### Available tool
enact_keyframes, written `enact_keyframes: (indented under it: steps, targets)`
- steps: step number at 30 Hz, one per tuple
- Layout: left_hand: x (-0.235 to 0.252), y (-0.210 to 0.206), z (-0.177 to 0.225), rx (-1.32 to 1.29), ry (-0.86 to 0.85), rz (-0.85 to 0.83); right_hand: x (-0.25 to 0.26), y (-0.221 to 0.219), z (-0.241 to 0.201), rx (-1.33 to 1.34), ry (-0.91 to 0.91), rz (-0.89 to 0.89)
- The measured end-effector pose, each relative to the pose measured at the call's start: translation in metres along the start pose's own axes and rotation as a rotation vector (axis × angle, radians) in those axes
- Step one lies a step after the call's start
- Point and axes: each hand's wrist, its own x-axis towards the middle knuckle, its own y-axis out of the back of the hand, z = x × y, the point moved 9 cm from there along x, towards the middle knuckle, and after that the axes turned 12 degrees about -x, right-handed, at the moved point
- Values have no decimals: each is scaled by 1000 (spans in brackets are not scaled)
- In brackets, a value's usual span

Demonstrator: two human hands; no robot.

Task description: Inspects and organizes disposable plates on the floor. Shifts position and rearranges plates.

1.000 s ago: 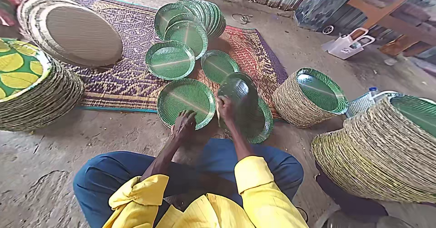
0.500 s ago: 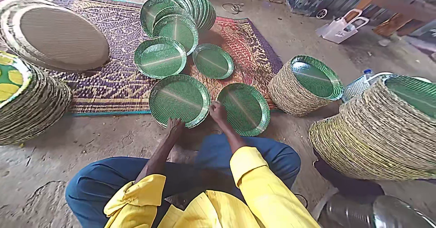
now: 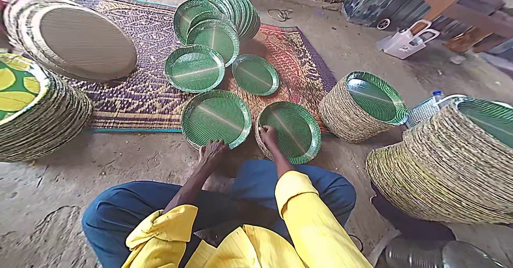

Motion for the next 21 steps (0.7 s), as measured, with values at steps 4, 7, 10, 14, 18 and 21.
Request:
enact_keyframes:
  steps: [4, 7, 10, 14, 18, 21]
  targets:
    - [0, -15, -2, 27, -2, -46, -5, 21, 1, -90, -65, 78]
    - [-3, 15, -2, -131, -78, 90, -19, 55, -29, 5, 104, 301]
    - [-28, 64, 12, -236, -373, 674, -56, 56, -93, 63, 514, 419]
    - [-56, 91, 27, -126, -502, 1016, -103, -33, -166, -151, 899, 32]
    - [-19, 54, -6, -90, -102, 428, -114, -94, -159, -323, 824, -319]
    - [2, 15, -31, -23, 108, 21, -85, -77, -131, -305, 835, -234]
